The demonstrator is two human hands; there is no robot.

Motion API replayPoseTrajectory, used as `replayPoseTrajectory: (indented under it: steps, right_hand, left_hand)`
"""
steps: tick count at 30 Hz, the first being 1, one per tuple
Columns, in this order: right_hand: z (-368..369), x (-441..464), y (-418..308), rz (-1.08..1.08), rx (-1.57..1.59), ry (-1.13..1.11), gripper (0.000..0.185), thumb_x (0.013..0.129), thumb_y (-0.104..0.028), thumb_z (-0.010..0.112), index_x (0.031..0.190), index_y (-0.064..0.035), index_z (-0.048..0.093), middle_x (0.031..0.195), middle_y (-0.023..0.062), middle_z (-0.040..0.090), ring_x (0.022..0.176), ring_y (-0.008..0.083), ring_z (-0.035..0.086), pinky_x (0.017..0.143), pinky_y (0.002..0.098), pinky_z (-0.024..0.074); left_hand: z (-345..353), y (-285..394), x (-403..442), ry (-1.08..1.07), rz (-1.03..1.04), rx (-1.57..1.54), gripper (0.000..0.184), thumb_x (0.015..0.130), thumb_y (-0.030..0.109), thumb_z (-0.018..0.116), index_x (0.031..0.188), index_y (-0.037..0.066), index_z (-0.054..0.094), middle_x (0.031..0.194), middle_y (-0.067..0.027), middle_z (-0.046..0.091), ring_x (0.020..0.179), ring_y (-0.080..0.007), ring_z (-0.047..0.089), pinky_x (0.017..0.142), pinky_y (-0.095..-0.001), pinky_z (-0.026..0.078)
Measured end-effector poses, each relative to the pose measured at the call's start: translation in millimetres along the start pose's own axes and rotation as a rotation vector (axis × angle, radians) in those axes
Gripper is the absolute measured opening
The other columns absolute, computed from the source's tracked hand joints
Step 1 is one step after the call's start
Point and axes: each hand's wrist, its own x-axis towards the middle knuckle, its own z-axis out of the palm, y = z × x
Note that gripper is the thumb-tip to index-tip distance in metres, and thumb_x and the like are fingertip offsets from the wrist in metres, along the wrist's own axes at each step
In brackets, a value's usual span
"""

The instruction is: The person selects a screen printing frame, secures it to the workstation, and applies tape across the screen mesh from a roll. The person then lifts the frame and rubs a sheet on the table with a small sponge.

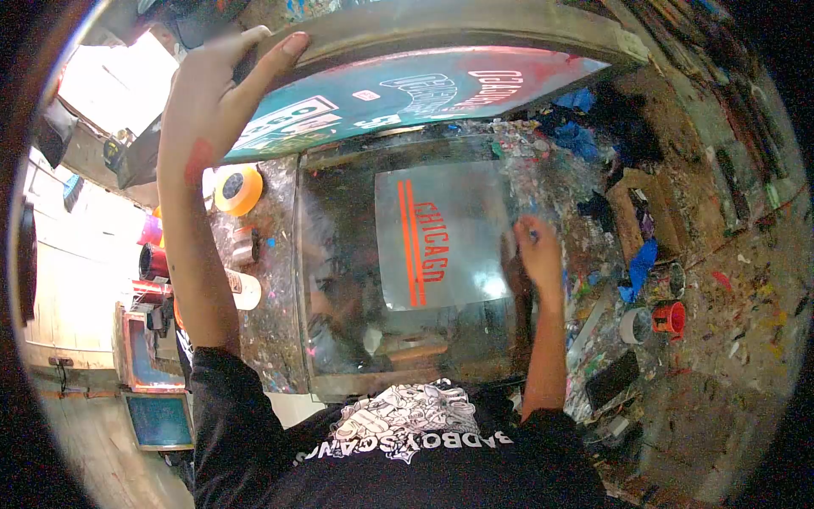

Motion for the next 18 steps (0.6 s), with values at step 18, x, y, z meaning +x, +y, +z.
replayPoseTrajectory:
  steps: [18]
  right_hand:
    - [7.9,166.7,87.7,0.141,-0.509,0.554,0.024,0.088,-0.026,0.066,0.102,-0.0076,0.072,0.108,0.0171,0.064,0.106,0.0362,0.059,0.091,0.0487,0.0478]
  left_hand:
    - [12.2,-23.1,38.8,0.045,-0.085,-0.083,0.057,0.091,0.052,0.055,0.087,-0.003,0.064,0.066,-0.0195,0.053,0.06,-0.0284,0.05,0.065,-0.0359,0.042]
